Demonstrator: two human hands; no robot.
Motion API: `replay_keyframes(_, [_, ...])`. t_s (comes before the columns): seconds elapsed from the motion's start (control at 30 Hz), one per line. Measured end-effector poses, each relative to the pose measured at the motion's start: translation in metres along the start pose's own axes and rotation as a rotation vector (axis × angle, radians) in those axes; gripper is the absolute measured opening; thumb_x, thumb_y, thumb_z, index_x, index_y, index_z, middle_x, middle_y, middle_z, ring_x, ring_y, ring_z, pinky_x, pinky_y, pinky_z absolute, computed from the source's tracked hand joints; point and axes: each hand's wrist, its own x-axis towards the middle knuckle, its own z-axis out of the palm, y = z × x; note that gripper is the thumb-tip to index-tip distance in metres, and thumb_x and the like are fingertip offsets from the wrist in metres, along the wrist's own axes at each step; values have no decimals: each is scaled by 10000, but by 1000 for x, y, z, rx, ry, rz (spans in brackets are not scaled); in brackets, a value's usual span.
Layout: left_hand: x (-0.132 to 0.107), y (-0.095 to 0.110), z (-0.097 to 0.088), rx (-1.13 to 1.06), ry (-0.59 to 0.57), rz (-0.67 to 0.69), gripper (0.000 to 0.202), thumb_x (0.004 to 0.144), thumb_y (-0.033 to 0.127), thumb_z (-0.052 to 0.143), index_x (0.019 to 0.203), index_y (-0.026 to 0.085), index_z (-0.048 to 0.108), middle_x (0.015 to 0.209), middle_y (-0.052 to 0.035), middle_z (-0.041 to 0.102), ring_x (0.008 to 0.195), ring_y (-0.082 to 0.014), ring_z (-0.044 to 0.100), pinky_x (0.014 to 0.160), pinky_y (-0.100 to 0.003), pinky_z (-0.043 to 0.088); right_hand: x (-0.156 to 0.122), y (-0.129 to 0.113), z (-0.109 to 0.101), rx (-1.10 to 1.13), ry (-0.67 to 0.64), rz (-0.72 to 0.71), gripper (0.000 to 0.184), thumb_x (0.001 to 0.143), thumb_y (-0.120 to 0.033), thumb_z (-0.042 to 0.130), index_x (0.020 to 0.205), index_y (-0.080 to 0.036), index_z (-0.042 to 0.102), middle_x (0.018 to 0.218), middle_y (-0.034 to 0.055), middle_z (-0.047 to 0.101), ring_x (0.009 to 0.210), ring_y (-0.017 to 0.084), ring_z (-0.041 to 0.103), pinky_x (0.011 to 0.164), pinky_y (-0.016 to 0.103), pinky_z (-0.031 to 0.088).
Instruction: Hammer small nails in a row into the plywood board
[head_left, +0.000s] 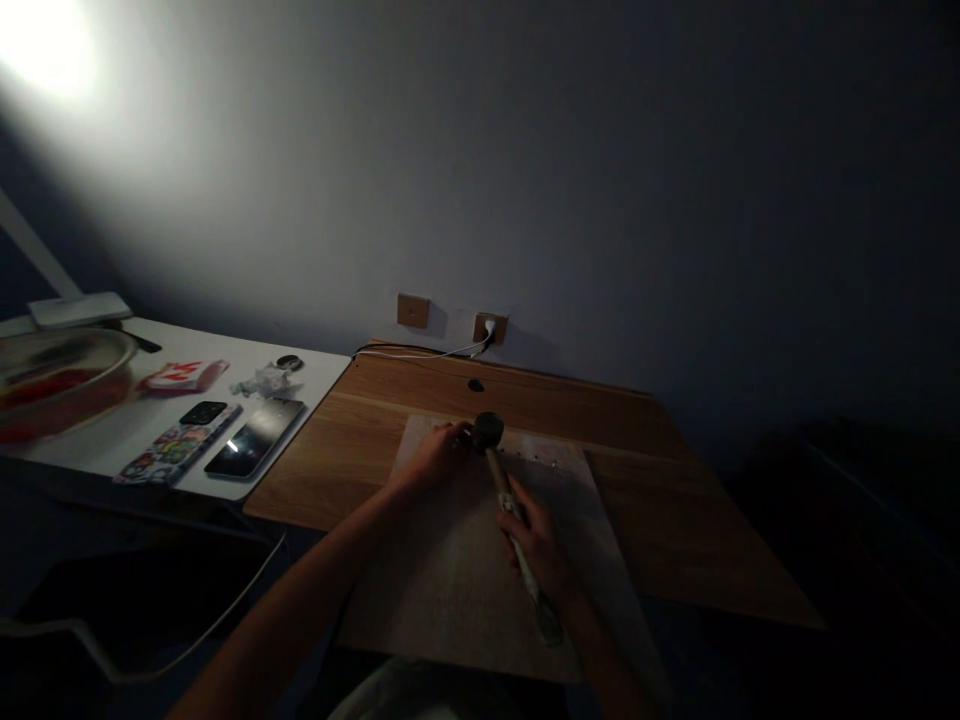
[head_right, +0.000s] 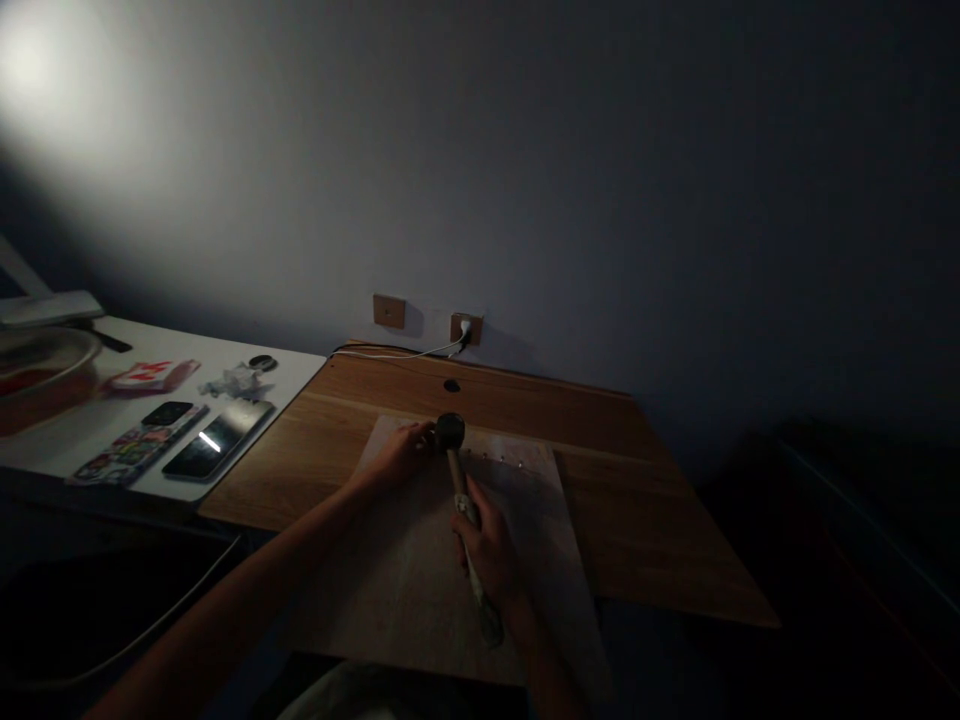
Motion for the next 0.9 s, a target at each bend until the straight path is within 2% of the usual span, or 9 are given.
replay_keyframes(0.1, [0, -2, 2, 2, 16, -10, 367, 784, 114, 621, 1139, 202, 650, 996, -54, 750, 896, -192, 695, 781, -257, 506, 2, -3, 3, -16, 5, 27, 814, 798, -331, 593, 1548, -127, 353, 550, -99, 448, 389, 82, 390, 343, 183, 322])
replay_keyframes(0.3, [1, -5, 4, 12, 26, -17, 356, 789, 112, 620, 1131, 208, 650, 989, -47, 757, 893, -191, 701, 771, -255, 504, 2, -6, 6, 0, 19, 25, 883, 771, -347, 582, 1569, -100, 299, 552, -97, 445, 389, 90, 382, 331, 193, 319])
replay_keyframes(0.67, [1, -2, 3, -7, 35, -26, 379, 772, 95, 610, 1132, 202, 661, 939, -40, 771, 841, -184, 716, 730, -241, 507, 0, -6, 8, -10, -8, 13, 817, 789, -358, 578, 1536, -111, 358, 557, -106, 437, 376, 78, 361, 325, 191, 303])
replay_keyframes(0.77, [2, -3, 1, -40, 11, -12, 429, 772, 85, 595, 1178, 212, 646, 941, -26, 775, 847, -170, 719, 754, -236, 521, -4, -4, 1, 20, 16, 12, 824, 789, -374, 599, 1536, -126, 357, 575, -103, 444, 390, 76, 372, 337, 187, 312])
replay_keyframes(0.9, [1, 2, -5, 28, -10, 51, 415, 795, 91, 589, 1185, 221, 644, 1026, -32, 757, 942, -175, 697, 856, -278, 527, -21, -2, -22, 11, 66, 28, 827, 813, -411, 607, 1542, -125, 343, 551, -100, 443, 402, 82, 377, 356, 186, 334])
